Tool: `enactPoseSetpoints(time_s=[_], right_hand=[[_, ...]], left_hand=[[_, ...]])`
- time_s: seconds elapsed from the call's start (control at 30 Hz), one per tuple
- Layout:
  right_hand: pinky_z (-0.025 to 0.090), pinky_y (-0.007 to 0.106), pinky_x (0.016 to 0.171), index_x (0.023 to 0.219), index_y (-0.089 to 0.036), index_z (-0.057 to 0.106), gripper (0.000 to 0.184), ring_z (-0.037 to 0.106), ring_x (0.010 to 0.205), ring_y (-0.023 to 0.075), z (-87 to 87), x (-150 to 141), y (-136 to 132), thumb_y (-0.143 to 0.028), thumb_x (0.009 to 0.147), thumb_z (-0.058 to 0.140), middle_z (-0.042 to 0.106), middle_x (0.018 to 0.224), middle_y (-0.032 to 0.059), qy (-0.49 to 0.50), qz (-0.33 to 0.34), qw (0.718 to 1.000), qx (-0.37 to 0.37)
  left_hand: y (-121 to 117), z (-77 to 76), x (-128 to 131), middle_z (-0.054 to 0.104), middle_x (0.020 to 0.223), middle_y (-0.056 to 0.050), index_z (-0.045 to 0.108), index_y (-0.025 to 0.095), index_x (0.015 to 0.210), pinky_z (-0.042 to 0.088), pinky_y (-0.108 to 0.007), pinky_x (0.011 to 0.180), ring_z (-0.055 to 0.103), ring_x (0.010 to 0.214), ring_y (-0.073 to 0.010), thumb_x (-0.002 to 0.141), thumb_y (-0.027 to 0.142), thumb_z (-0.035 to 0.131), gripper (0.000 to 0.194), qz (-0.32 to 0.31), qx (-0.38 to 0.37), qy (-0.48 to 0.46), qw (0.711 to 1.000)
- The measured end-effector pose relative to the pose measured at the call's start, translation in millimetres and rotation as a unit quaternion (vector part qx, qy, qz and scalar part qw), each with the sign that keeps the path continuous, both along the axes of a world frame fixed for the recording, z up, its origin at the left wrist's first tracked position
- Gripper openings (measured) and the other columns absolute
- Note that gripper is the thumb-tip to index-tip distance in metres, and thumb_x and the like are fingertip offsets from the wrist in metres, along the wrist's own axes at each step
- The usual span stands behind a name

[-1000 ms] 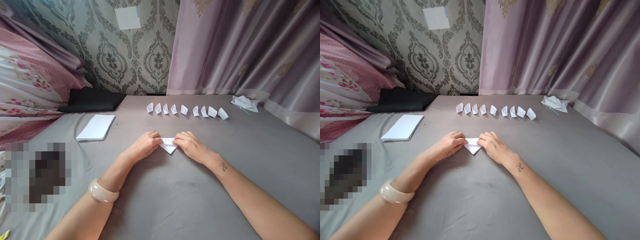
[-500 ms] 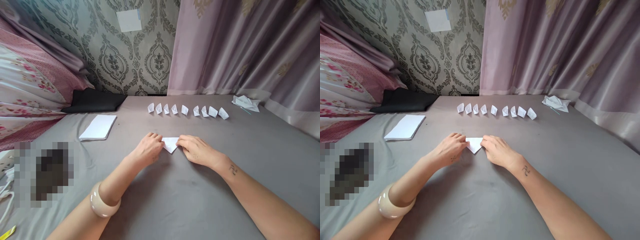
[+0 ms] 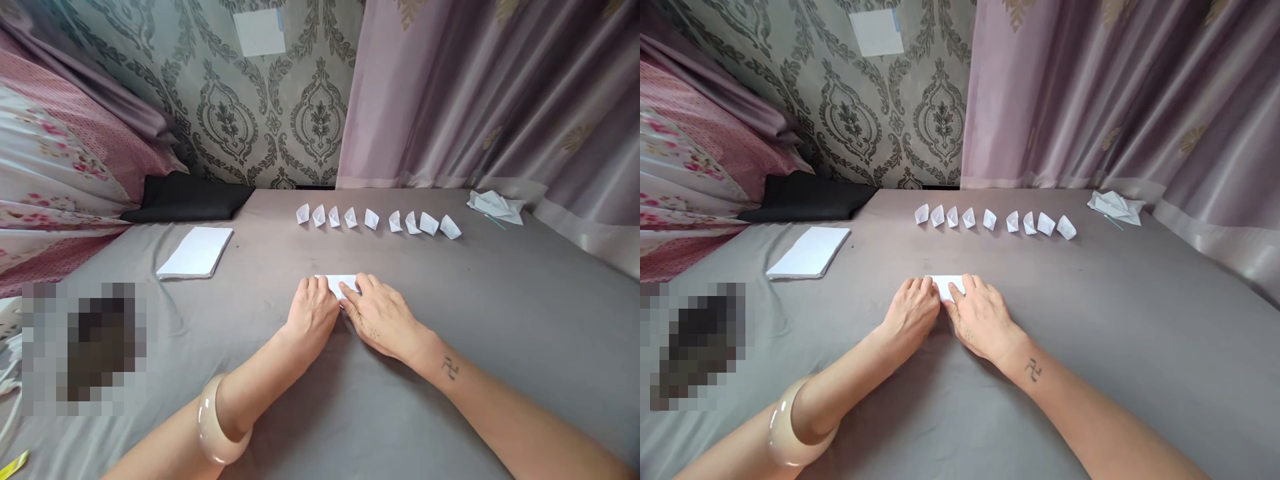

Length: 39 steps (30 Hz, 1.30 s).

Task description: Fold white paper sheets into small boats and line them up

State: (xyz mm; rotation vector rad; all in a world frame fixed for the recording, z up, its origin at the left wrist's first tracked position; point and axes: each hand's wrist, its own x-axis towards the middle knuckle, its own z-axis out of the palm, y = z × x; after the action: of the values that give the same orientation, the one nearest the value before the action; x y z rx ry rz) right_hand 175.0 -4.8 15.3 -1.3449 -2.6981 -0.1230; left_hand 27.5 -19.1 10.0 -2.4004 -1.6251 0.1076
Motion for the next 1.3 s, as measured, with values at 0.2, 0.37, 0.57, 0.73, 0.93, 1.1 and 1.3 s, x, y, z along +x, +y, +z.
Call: enactPoseSetpoints(time_s=[0.2,0.37,0.57,0.73,0.93,1.1,1.3], right_hand=[[0.037,0.034,0.062,0.080,-0.019,0.065,0.038,0.055,0.082,0.0218,3.2,7.7,11.3,-0.032,0.098,0.033,0.058,0.089,0.0105,0.018,-0.037,0.999,-0.028],[0.036,0.031,0.060,0.073,-0.021,0.062,0.028,0.056,0.083,0.0192,-4.9,15.7,31.5,-0.033,0.093,0.048,0.059,0.086,0.0052,0.083,-0.065,0.992,-0.064],[0.043,0.035,0.085,0.118,-0.025,0.056,0.031,0.050,0.107,0.0230,-13.8,26.3,47.9,-0.037,0.089,0.052,0.052,0.118,0.0069,0.179,-0.036,0.972,-0.146],[0.036,0.041,0.099,0.119,-0.026,0.056,0.030,0.043,0.114,0.0252,-15.3,30.1,52.0,-0.034,0.091,0.045,0.049,0.123,0.0071,0.194,0.018,0.961,-0.197],[0.040,0.040,0.090,0.099,-0.025,0.055,0.017,0.050,0.098,0.0216,-9.7,30.2,51.2,-0.030,0.084,0.052,0.057,0.107,0.0039,0.239,0.006,0.941,-0.241],[0.044,0.033,0.078,0.109,-0.024,0.057,0.031,0.057,0.086,0.0186,-5.7,30.9,54.6,-0.028,0.079,0.057,0.064,0.096,0.0020,0.303,0.004,0.894,-0.331],[0.042,0.028,0.069,0.092,-0.017,0.070,0.023,0.059,0.077,0.0164,7.3,35.8,55.9,-0.032,0.078,0.059,0.068,0.086,0.0020,0.330,0.034,0.860,-0.387]], left_hand=[[5.6,11.2,-13.1,0.059,0.078,-0.013,0.063,0.014,0.070,0.036,-0.033,0.061,0.057,0.072,-0.0242,0.071,0.007,0.055,0.010,0.020,-0.063,-0.043,0.997],[25.1,10.8,-31.7,0.059,0.072,-0.007,0.058,0.018,0.060,0.035,-0.031,0.059,0.055,0.061,-0.0181,0.086,0.034,0.048,0.032,0.053,-0.066,-0.163,0.983],[47.1,-12.3,-42.3,0.057,0.089,-0.006,0.060,0.020,0.087,0.042,-0.030,0.070,0.054,0.082,-0.0207,0.080,0.042,0.061,0.023,0.075,-0.079,-0.341,0.934],[50.7,-12.1,-42.3,0.055,0.097,-0.006,0.061,0.021,0.092,0.039,-0.037,0.087,0.050,0.096,-0.0225,0.077,0.038,0.064,0.023,0.077,-0.137,-0.378,0.912],[46.3,-2.2,-42.9,0.056,0.074,0.001,0.058,0.018,0.079,0.039,-0.028,0.071,0.050,0.074,-0.0152,0.076,0.032,0.062,0.015,0.053,-0.227,-0.461,0.856],[47.4,-9.0,-45.6,0.055,0.075,0.002,0.056,0.017,0.087,0.036,-0.022,0.059,0.047,0.065,-0.0106,0.074,0.035,0.064,0.023,0.017,-0.263,-0.582,0.770],[46.9,-0.1,-49.1,0.061,0.081,-0.002,0.064,0.015,0.098,0.038,-0.023,0.063,0.052,0.071,-0.0124,0.077,0.044,0.064,0.035,-0.003,-0.330,-0.617,0.715]])
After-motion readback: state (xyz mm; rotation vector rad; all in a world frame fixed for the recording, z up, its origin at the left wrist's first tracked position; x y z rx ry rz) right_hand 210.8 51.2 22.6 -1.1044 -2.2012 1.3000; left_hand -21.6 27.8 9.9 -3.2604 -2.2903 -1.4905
